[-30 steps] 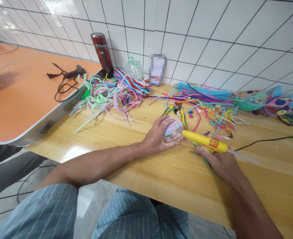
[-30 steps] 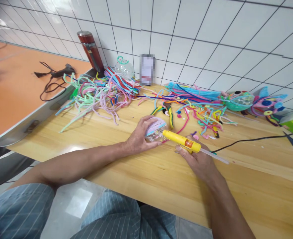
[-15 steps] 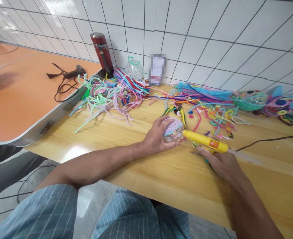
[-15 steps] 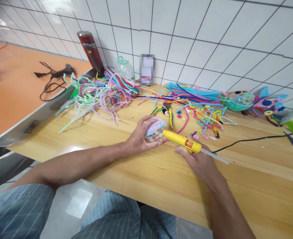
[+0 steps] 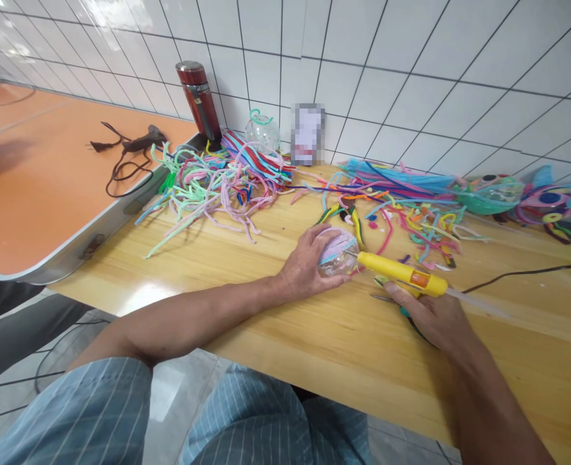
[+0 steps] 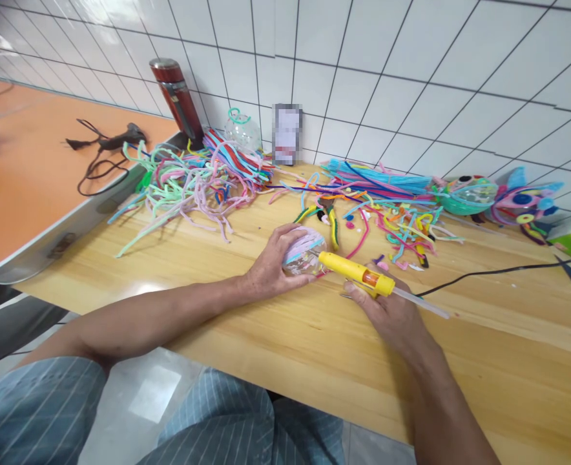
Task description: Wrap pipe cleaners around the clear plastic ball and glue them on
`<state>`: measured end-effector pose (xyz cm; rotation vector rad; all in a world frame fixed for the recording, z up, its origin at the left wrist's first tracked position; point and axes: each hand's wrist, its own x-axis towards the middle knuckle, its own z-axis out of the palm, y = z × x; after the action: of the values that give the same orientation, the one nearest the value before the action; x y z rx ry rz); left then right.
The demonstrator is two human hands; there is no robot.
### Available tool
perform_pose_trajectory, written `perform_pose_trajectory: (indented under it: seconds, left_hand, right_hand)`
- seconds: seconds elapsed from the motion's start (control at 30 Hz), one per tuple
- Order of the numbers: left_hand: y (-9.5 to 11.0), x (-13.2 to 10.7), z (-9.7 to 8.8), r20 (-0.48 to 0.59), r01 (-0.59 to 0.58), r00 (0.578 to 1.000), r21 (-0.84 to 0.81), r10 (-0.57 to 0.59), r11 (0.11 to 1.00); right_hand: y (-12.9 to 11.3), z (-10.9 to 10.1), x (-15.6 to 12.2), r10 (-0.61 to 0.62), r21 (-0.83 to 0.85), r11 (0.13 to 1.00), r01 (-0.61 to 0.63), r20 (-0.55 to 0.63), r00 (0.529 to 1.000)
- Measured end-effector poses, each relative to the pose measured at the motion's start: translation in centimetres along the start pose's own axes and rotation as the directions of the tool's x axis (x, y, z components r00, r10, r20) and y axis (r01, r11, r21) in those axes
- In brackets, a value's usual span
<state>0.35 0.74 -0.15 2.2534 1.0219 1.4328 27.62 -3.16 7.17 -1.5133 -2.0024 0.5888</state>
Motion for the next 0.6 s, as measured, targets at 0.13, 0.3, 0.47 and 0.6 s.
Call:
perform_pose_trajectory:
  seconds: [0.13, 0.3, 0.47, 0.6]
  left_hand:
    - [0.07, 0.04, -0.09, 0.006, 0.005, 1.000, 0.002, -0.005, 1.000]
    - [0.13, 0.05, -0.20, 0.020, 0.017, 1.000, -0.001, -0.017, 1.000]
    - [0.13, 0.09, -0.19, 0.012, 0.002, 1.000, 0.006, -0.002, 1.000]
    - [0.14, 0.08, -0.16, 0.014, 0.013, 1.000, 0.006, -0.013, 1.000]
  right_hand:
    - [0.06, 0.10, -0.06, 0.013, -0.015, 1.000, -0.012, 0.042, 0.999]
    - [0.05, 0.05, 0.02, -0.003, -0.021, 1.000, 0.004, 0.032, 0.999]
    - [0.30, 0.04, -0.09, -0.018, -0.018, 1.000, 0.018, 0.036, 0.999]
    - [0.80, 0.27, -0.20, -0.014, -0.021, 1.000, 0.015, 0.049, 0.999]
